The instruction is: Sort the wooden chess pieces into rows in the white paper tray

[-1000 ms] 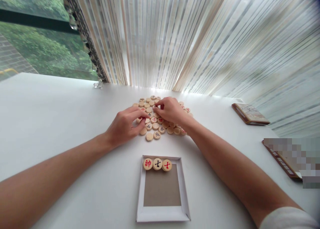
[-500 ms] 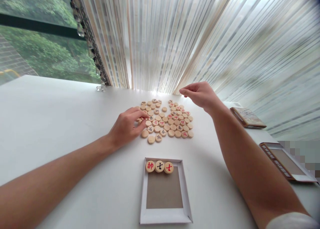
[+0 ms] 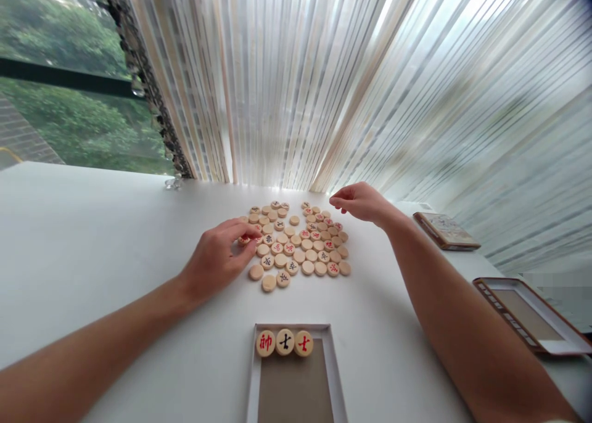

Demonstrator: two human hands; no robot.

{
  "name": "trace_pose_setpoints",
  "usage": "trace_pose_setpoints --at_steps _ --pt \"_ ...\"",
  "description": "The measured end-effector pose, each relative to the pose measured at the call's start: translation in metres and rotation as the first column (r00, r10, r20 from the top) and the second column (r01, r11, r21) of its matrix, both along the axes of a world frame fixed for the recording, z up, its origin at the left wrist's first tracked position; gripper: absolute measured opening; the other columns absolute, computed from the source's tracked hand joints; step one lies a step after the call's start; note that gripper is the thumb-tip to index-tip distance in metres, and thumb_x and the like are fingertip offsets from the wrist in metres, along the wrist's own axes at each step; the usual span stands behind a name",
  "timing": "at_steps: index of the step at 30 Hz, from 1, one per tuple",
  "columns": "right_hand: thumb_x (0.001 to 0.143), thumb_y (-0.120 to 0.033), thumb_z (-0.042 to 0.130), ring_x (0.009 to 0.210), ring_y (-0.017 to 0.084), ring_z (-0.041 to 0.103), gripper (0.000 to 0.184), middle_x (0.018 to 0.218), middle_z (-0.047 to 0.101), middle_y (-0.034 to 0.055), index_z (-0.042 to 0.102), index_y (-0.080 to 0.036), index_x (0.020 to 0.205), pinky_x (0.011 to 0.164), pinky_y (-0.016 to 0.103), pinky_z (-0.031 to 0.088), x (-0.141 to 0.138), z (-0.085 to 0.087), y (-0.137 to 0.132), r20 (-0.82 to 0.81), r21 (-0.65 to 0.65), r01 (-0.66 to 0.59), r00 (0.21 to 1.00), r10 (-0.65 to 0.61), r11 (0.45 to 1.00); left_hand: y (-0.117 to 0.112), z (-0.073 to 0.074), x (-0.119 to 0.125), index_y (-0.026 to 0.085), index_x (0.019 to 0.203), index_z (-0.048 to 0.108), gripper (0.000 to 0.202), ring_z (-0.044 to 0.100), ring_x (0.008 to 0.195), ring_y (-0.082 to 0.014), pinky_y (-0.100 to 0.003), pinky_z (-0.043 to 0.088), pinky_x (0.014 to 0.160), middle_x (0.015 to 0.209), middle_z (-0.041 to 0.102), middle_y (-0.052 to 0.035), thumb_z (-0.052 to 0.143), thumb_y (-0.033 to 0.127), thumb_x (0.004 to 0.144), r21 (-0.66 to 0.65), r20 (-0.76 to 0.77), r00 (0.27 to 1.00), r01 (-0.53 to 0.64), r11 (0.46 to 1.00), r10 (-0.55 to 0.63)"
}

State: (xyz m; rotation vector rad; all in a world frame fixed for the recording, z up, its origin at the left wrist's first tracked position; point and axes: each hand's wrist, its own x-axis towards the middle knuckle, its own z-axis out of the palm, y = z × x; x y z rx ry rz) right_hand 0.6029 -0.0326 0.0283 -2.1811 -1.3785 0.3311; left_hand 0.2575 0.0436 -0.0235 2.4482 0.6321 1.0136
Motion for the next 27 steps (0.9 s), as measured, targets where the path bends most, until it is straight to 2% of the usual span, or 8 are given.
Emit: trace_pose_setpoints --at_steps 3,7,12,16,19,22,27 --pt "0.094 -0.034 0.072 0.085 0.024 0.076 0.024 0.093 0.083 0.0103 0.084 -0.016 0.104 0.073 0.033 0.057 -0.006 -0.013 0.01 0.076 0.061 0.017 0.997 -0.022 0.998 0.0 -0.001 0.001 0.016 0.1 0.078 0.019 0.076 0.093 -0.0225 -0.033 0.059 0.089 0.103 0.08 -0.0085 0.063 0.025 0.094 -0.012 -0.005 1.0 0.002 1.0 -0.002" --pt "0.098 -0.031 0.067 0.105 0.026 0.076 0.03 0.114 0.082 0.0112 0.081 -0.018 0.121 0.097 0.037 0.056 -0.021 -0.033 0.024 0.169 0.126 -0.056 0.985 0.034 0.99 0.001 -0.001 0.001 0.016 0.1 0.078 0.019 0.075 0.091 -0.0217 -0.033 0.058 0.088 0.102 0.08 -0.008 0.063 0.025 0.094 -0.016 -0.004 1.0 -0.003 1.0 0.002" --pt "0.098 -0.028 0.068 0.114 0.028 0.074 0.03 0.123 0.079 0.0136 0.08 -0.018 0.123 0.102 0.038 0.055 -0.032 -0.044 0.029 0.227 0.147 -0.17 0.965 0.134 0.974 0.0 -0.001 0.001 0.015 0.099 0.078 0.019 0.075 0.093 -0.0217 -0.032 0.058 0.087 0.101 0.08 -0.0087 0.062 0.024 0.094 -0.033 0.003 1.0 0.001 0.999 -0.001" --pt "0.099 -0.029 0.067 0.113 0.029 0.074 0.029 0.123 0.078 0.0146 0.081 -0.018 0.122 0.102 0.04 0.055 -0.042 -0.042 0.027 0.262 0.146 -0.271 0.938 0.227 0.951 -0.001 -0.001 0.001 0.015 0.098 0.078 0.019 0.075 0.096 -0.0236 -0.035 0.057 0.09 0.102 0.079 -0.0085 0.061 0.022 0.092 -0.026 -0.015 1.0 -0.023 0.999 0.023" --pt "0.1 -0.026 0.065 0.116 0.029 0.073 0.028 0.124 0.078 0.0146 0.081 -0.017 0.122 0.105 0.042 0.053 -0.052 -0.036 0.025 0.289 0.147 -0.354 0.909 0.302 0.924 0.004 -0.002 0.001 0.017 0.1 0.078 0.024 0.074 0.101 -0.0255 -0.038 0.056 0.093 0.104 0.079 -0.0076 0.056 0.017 0.089 -0.026 -0.02 0.996 -0.09 0.996 0.09" --pt "0.1 -0.023 0.064 0.117 0.03 0.072 0.027 0.125 0.078 0.0147 0.081 -0.018 0.119 0.106 0.044 0.052 -0.063 -0.027 0.022 0.305 0.149 -0.419 0.881 0.361 0.896 0.014 -0.003 -0.001 0.018 0.104 0.078 0.033 0.073 0.104 -0.0265 -0.04 0.056 0.093 0.111 0.079 -0.0069 0.052 0.011 0.083 -0.093 -0.022 0.984 -0.178 0.98 0.177" --pt "0.099 -0.022 0.064 0.107 0.027 0.075 0.024 0.119 0.08 0.0121 0.083 -0.019 0.112 0.098 0.041 0.055 -0.08 -0.013 0.014 0.29 0.133 -0.509 0.84 0.458 0.85 0.033 -0.004 -0.005 0.017 0.109 0.077 0.038 0.072 0.101 -0.026 -0.039 0.056 0.089 0.112 0.079 -0.0073 0.053 0.011 0.08 -0.195 -0.013 0.961 -0.272 0.942 0.275"
